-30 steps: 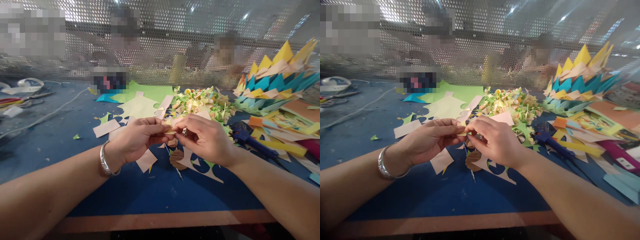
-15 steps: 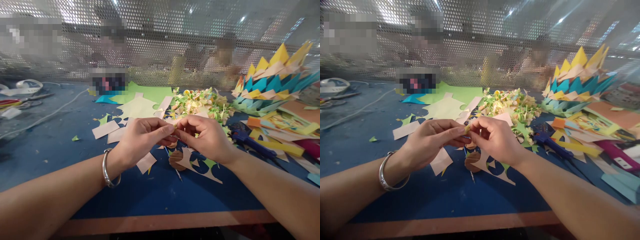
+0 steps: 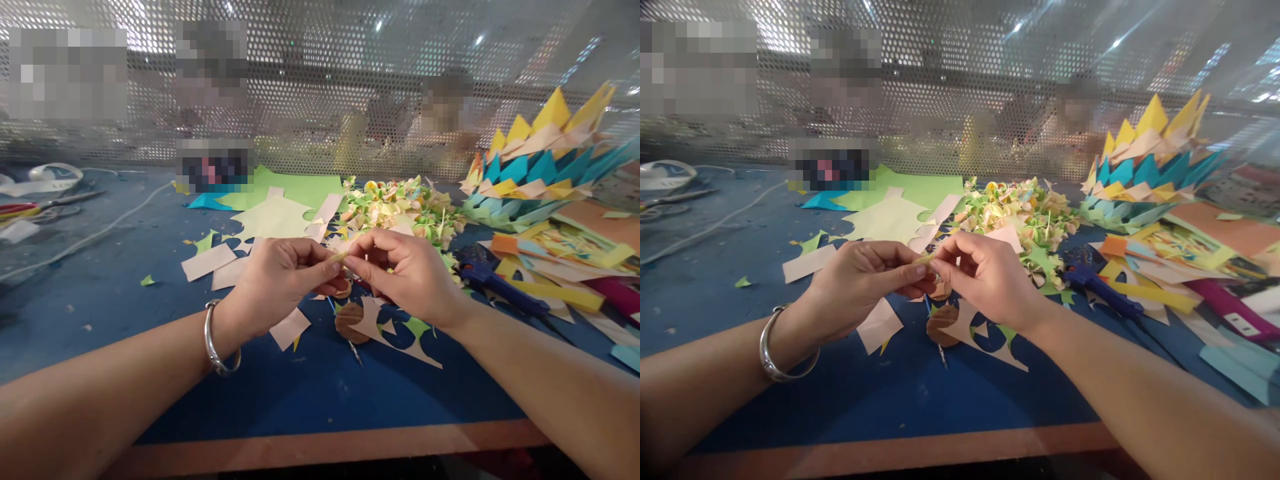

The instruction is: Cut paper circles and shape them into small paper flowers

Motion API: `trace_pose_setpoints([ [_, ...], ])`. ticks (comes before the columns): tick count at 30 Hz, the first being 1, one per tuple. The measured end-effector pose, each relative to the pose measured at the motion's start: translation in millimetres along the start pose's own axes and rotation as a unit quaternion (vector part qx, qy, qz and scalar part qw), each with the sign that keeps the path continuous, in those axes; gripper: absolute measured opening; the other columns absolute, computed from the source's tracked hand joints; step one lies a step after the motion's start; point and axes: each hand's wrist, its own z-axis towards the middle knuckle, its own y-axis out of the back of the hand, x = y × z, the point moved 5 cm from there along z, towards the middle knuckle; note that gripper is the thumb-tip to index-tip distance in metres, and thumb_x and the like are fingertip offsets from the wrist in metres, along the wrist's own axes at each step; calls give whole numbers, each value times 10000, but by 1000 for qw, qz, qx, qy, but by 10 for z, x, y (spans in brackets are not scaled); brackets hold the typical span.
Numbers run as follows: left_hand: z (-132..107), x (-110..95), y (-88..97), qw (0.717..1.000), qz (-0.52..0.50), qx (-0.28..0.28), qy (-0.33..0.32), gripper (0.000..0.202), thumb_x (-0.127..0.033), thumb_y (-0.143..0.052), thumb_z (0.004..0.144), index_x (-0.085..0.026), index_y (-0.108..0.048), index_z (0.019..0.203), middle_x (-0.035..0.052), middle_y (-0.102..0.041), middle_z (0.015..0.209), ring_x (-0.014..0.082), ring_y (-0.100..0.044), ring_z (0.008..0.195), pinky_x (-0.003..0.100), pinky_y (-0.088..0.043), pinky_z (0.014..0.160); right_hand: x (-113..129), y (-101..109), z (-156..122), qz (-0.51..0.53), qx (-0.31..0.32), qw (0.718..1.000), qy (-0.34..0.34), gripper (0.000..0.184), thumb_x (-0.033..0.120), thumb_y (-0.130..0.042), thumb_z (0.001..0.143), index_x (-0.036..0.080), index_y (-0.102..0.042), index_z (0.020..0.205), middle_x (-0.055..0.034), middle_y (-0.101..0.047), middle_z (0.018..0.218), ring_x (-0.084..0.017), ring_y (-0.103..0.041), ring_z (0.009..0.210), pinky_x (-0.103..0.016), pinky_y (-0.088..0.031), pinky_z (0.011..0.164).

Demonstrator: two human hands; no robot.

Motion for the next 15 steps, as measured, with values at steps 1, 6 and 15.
trace_pose_setpoints([
  [1,-2,-4,-1,1000,0,1,5,87,-189,-713,785,-115,-688,747,48,-745,697,136,-718,666,206,-578,644,-1,-2,3,0,1,1000,-3,136,281,-638,872,155,-620,825,19,-591,671,-49,-466,491,-185,-381,442],
  [6,-9,2,5,1000,-5,3,21,83,-190,-720,779,-123,-685,745,50,-743,693,136,-712,649,216,-570,638,-10,1,-3,3,-1,1000,-16,150,288,-657,858,147,-642,903,4,-616,722,-43,-466,469,-183,-389,422],
  [15,-2,9,-2,999,5,-3,34,97,-184,-688,792,-121,-680,720,52,-737,679,126,-701,640,210,-550,632,60,-7,-8,-51,-8,996,67,123,251,-620,888,140,-654,847,-20,-633,766,-65,-523,578,-182,-424,490],
])
